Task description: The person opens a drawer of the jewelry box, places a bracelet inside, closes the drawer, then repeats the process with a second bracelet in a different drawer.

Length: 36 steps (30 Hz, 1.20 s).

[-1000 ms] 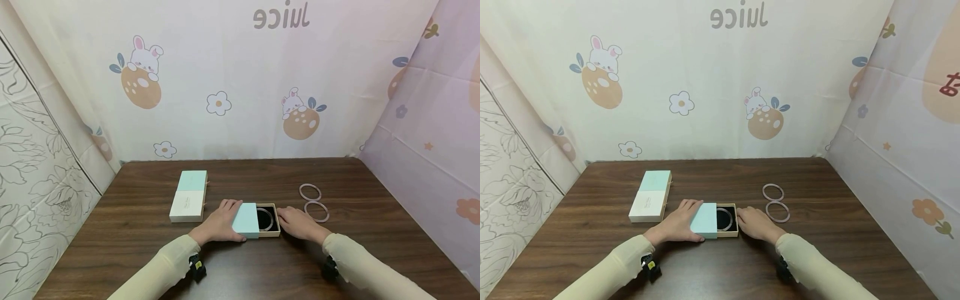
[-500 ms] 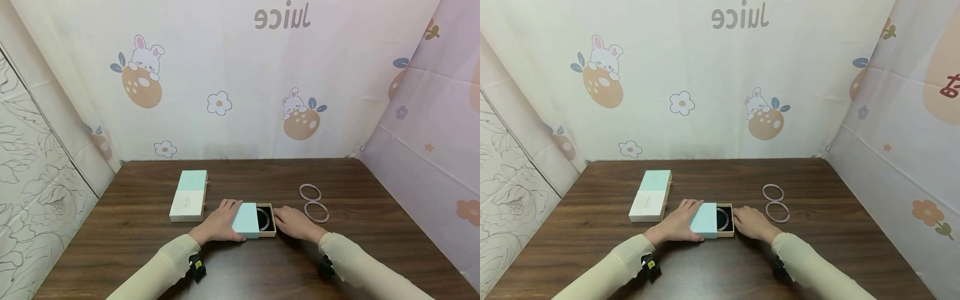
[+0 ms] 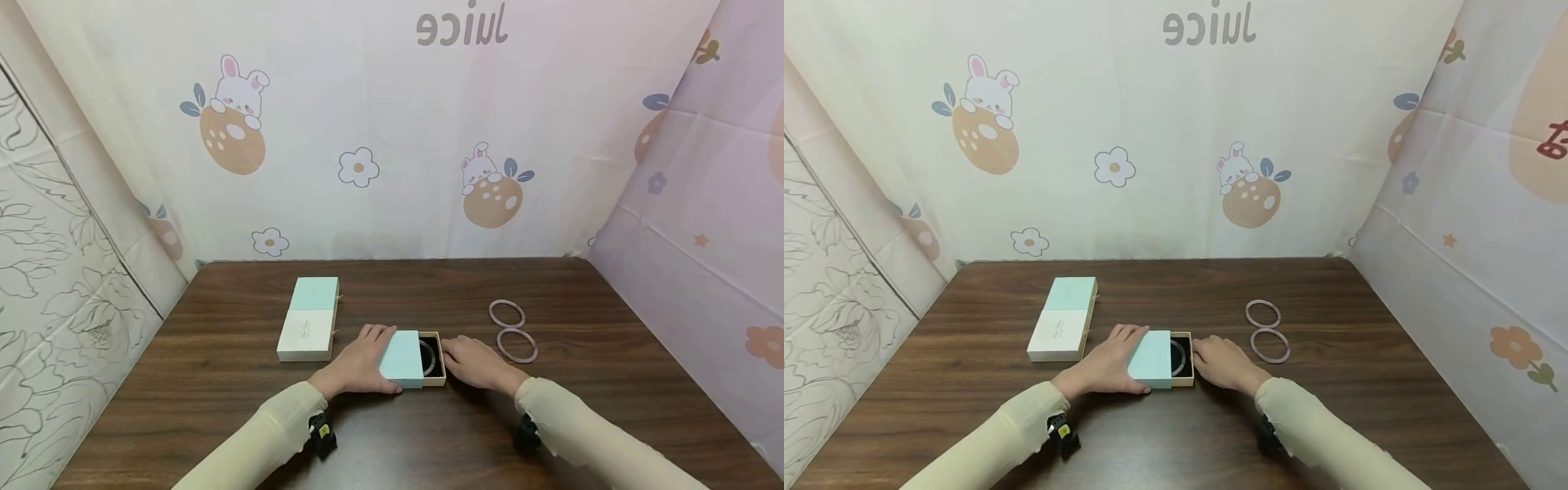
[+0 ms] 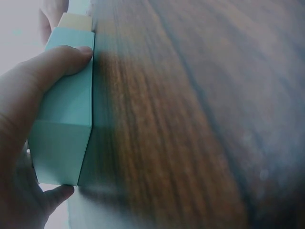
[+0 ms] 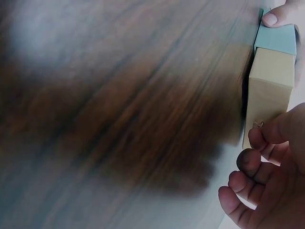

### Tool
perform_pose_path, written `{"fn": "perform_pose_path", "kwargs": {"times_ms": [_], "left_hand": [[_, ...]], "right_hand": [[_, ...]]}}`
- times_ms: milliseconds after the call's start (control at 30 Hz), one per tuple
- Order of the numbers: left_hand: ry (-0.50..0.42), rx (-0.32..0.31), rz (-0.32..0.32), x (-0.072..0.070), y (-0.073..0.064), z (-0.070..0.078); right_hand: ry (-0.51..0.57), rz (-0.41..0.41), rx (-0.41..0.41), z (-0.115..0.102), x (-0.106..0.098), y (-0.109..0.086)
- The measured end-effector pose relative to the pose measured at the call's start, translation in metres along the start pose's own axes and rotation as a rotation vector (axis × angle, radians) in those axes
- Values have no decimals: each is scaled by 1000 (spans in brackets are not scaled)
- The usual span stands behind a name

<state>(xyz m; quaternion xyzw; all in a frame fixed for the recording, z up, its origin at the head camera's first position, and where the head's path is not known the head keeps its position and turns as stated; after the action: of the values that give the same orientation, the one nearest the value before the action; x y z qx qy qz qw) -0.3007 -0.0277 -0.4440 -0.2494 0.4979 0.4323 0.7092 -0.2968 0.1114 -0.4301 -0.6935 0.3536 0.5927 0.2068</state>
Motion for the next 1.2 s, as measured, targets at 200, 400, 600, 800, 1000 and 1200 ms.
{"fn": "perform_pose_path", "kwargs": {"times_ms": [200, 400, 600, 800, 1000, 1200], "left_hand": [[2, -3, -3, 1, 1, 0], [5, -11, -7, 1, 1, -1], [2, -7, -3, -1, 0, 0], [6, -10, -6, 0, 0, -1], [8, 1, 1, 1, 1, -1], [7, 3, 2, 1, 2, -1]], "right_hand": [[1, 0, -4, 0, 2, 3], [9, -2, -4, -3, 4, 6], [-7, 6, -16, -8, 4, 9], [0, -22, 2, -8, 10, 14], [-7, -3, -23, -13, 9, 17], [-7, -11, -21, -13, 12, 20]]}}
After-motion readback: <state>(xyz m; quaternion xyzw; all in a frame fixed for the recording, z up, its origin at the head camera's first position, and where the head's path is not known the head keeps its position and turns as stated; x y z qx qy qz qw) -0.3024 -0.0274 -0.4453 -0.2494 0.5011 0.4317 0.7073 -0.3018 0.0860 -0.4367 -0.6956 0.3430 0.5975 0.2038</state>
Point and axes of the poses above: each hand's wrist, its own y-axis towards the middle knuckle, its own x-axis out of the palm, z = x × y, the point moved 10 cm from there along y, towards the middle knuckle, and after that the axes turned 9 degrees about -x, right-handed, at the moved point
